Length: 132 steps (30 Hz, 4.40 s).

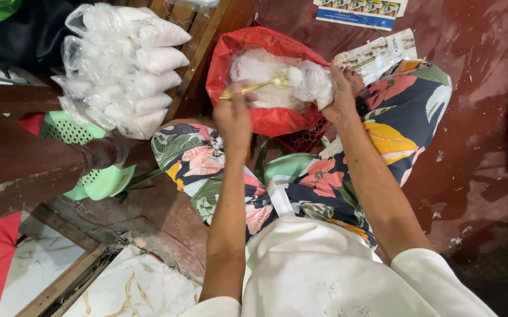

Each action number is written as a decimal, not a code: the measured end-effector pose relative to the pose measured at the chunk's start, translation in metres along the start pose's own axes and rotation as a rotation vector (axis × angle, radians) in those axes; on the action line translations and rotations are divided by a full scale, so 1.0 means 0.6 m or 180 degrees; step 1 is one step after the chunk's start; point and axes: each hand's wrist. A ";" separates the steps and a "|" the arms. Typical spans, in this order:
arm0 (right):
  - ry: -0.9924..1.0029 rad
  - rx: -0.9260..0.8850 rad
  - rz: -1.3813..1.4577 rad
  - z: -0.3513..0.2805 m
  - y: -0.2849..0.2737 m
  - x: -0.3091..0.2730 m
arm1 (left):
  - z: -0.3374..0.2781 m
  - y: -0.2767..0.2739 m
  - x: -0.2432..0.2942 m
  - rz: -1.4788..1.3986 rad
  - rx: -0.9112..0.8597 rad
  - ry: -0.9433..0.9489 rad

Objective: The person packs white powder from a large sack into small plastic bags using a spoon.

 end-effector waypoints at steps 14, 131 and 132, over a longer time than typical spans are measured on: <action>0.0535 -0.0645 0.0328 -0.038 0.050 -0.025 | -0.060 0.054 0.044 0.2389 -0.1318 0.2269; 0.0160 0.0043 -0.0063 -0.001 -0.002 -0.004 | 0.009 -0.033 -0.114 -0.0100 0.0384 -0.0027; 0.0155 0.0039 -0.0059 -0.005 0.004 -0.007 | 0.007 -0.029 -0.092 -0.0099 0.0381 -0.0020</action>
Point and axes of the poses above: each hand's wrist, its own z-axis towards the middle knuckle, its own y-axis out of the palm, x = y × z, and after that the axes turned 14 degrees about -x, right-handed
